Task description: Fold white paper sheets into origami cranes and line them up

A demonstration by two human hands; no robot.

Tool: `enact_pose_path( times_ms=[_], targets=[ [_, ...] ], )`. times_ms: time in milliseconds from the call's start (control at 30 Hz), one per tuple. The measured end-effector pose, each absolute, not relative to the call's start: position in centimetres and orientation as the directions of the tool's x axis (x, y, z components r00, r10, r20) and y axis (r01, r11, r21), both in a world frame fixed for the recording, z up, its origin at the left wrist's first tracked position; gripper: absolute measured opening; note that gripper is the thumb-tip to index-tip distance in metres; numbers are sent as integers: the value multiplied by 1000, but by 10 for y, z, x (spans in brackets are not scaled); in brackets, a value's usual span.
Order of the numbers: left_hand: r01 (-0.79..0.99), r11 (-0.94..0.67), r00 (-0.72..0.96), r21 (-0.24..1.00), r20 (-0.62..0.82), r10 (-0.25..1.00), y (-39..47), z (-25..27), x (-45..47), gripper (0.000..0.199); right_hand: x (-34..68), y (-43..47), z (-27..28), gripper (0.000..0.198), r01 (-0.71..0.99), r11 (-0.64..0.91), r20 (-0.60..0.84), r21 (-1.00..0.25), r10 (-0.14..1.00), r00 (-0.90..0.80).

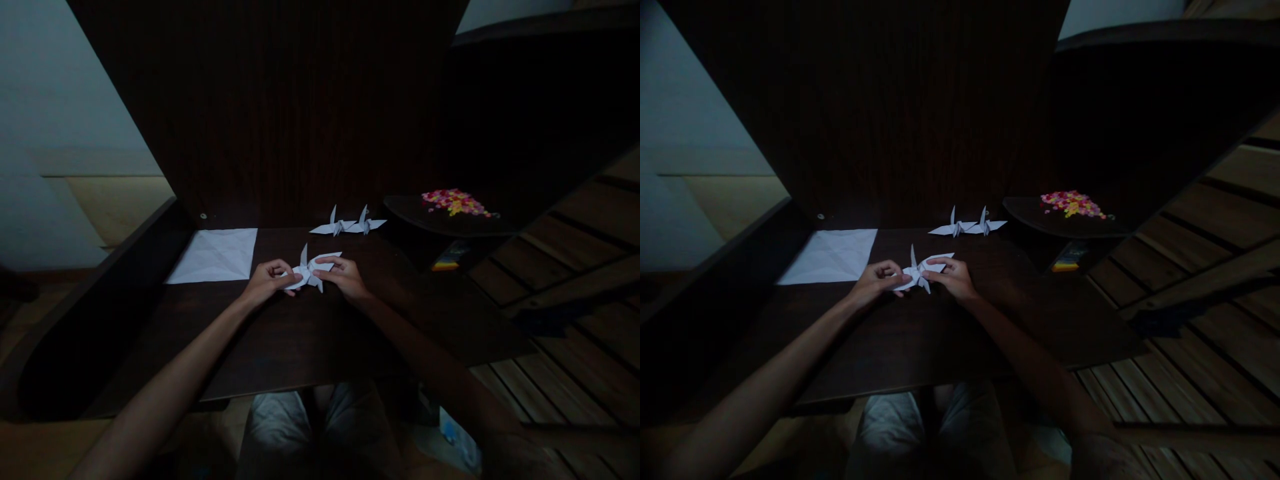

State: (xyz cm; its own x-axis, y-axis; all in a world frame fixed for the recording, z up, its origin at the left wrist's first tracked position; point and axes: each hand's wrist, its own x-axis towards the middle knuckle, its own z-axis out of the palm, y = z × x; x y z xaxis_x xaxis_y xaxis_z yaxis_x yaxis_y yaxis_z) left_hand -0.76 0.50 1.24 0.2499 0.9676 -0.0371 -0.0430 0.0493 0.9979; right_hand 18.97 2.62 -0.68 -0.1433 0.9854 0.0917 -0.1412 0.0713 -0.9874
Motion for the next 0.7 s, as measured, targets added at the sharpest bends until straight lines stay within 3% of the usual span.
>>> enact_pose_path(
  times_ms=[333,533,700],
  targets=[
    [24,21,171,999,-25,985,12,4,-8,34,189,26,-5,44,-116,25,30,-993,999,-41],
    [-48,49,143,998,-42,989,15,-2,-8,32,187,28,-10,48,-182,-12,-9,-983,1000,-18],
    [-210,130,125,969,-106,987,16,2,-6,30,188,34,-12,34,-285,0,7,-958,1000,-26]
  ],
)
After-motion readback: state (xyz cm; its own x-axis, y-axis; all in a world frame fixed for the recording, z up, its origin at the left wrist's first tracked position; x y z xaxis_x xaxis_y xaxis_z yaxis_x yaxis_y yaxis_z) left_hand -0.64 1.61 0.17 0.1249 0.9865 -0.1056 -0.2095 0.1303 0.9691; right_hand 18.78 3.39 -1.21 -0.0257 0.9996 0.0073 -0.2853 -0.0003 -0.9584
